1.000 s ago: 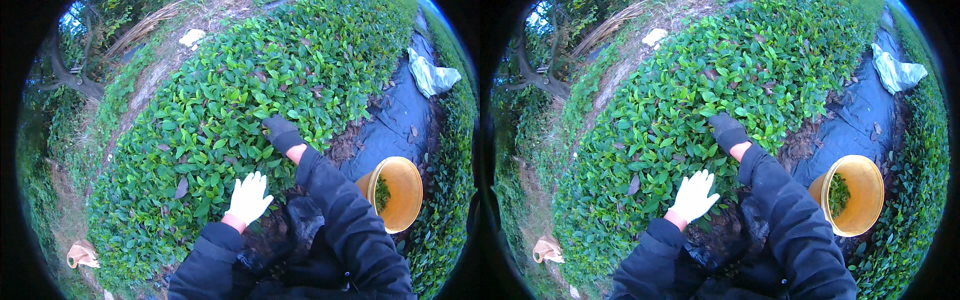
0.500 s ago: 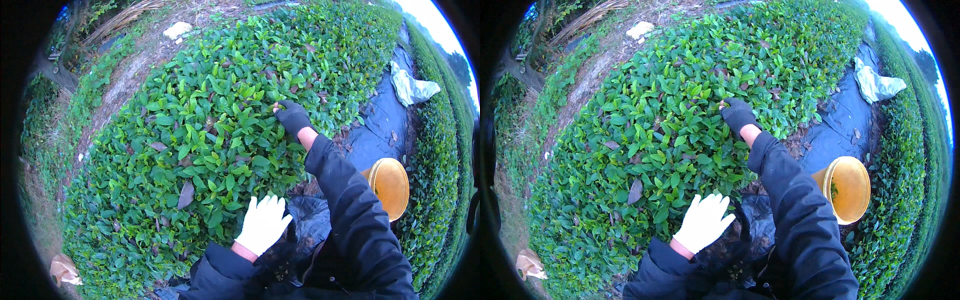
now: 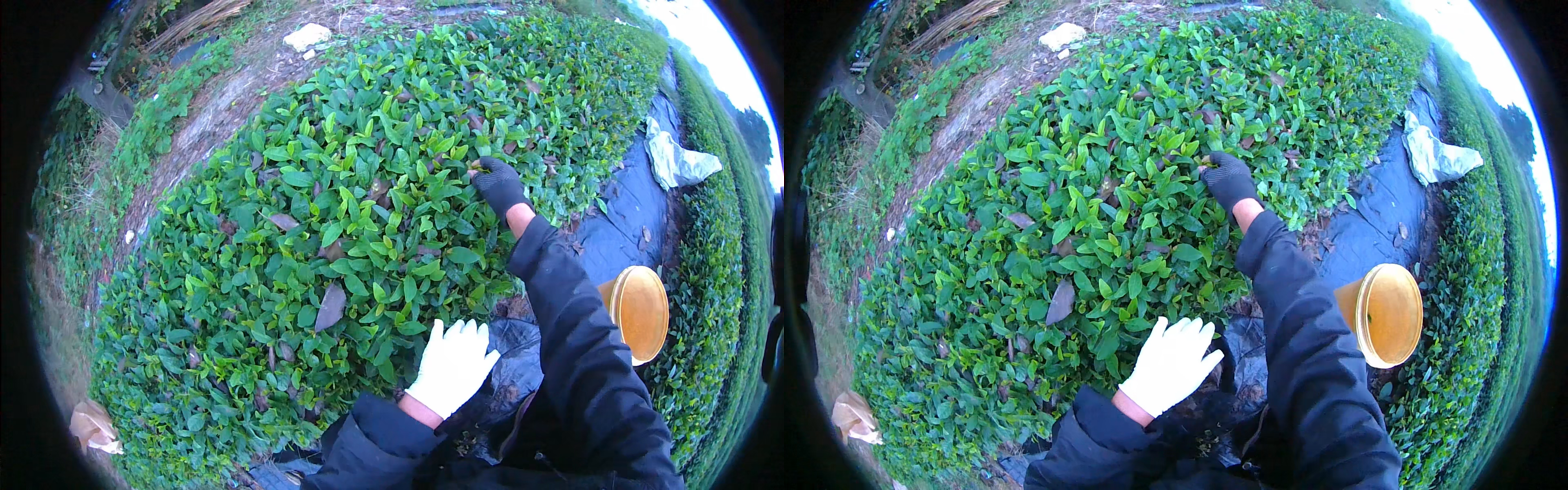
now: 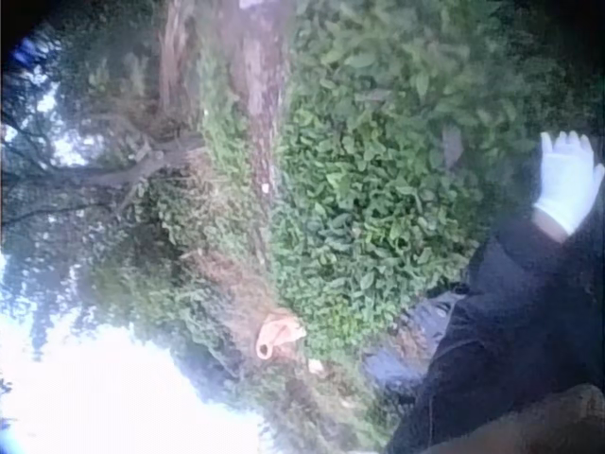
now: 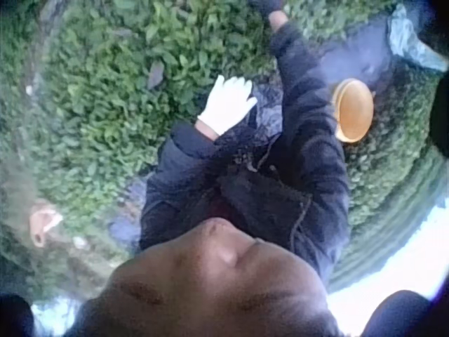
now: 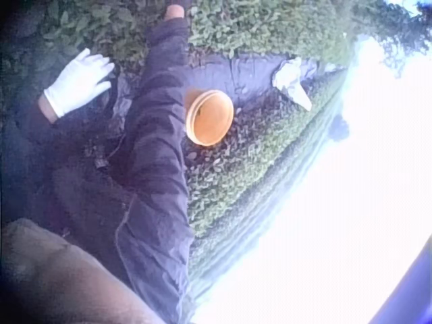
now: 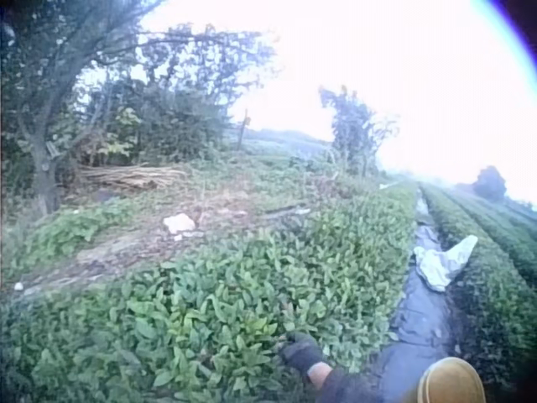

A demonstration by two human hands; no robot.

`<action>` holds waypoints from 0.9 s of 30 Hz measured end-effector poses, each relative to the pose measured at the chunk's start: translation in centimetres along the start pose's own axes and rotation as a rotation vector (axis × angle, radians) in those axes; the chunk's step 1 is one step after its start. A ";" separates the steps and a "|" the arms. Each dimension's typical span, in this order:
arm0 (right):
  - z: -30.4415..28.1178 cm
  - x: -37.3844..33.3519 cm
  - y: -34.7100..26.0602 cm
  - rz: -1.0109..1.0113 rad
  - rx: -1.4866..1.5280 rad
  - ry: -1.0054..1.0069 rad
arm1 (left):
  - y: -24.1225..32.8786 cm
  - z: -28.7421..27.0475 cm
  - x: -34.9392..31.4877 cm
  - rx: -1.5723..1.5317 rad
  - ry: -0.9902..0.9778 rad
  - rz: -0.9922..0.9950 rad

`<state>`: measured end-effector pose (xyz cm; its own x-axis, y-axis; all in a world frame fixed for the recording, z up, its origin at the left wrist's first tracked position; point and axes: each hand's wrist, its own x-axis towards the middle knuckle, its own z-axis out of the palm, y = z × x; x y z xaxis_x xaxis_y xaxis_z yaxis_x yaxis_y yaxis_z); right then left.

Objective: The person picks green leaves from low bushes by hand and places them into a yellow bucket. The person moves along the rows, repeatedly plucking leaves and depositing them into the bucket.

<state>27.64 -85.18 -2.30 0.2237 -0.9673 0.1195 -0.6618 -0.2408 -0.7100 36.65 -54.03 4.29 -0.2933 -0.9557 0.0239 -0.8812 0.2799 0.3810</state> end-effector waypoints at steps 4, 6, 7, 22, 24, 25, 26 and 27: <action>1.2 0.2 3.0 0.109 0.111 0.191 | 0.2 0.0 0.0 -0.004 0.010 0.018; 1.1 -0.5 2.3 0.176 0.370 0.146 | 0.0 -0.3 -0.2 -0.008 -0.028 -0.005; 1.2 -1.0 2.5 0.187 0.495 0.107 | -0.1 -0.4 -0.2 -0.012 -0.046 -0.014; -8.2 0.6 1.2 0.238 1.077 -0.059 | -0.3 -0.4 -0.2 -0.015 0.012 0.002; -7.0 4.4 4.4 0.238 0.764 0.014 | 0.0 -0.4 0.3 -0.034 0.078 0.016; -6.7 6.1 6.6 0.204 0.499 0.046 | 0.2 -0.3 0.8 -0.043 0.135 0.024; -5.0 5.7 3.5 0.247 0.307 -0.057 | -0.5 -0.7 0.3 -0.021 0.188 -0.015; -5.4 4.7 0.2 0.198 0.177 -0.114 | -0.7 -1.1 0.3 -0.016 0.249 -0.030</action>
<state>24.69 -90.17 1.87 0.1885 -0.9764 -0.1054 -0.5680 -0.0208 -0.8228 37.58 -54.59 5.01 -0.1651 -0.9570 0.2387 -0.8816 0.2517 0.3994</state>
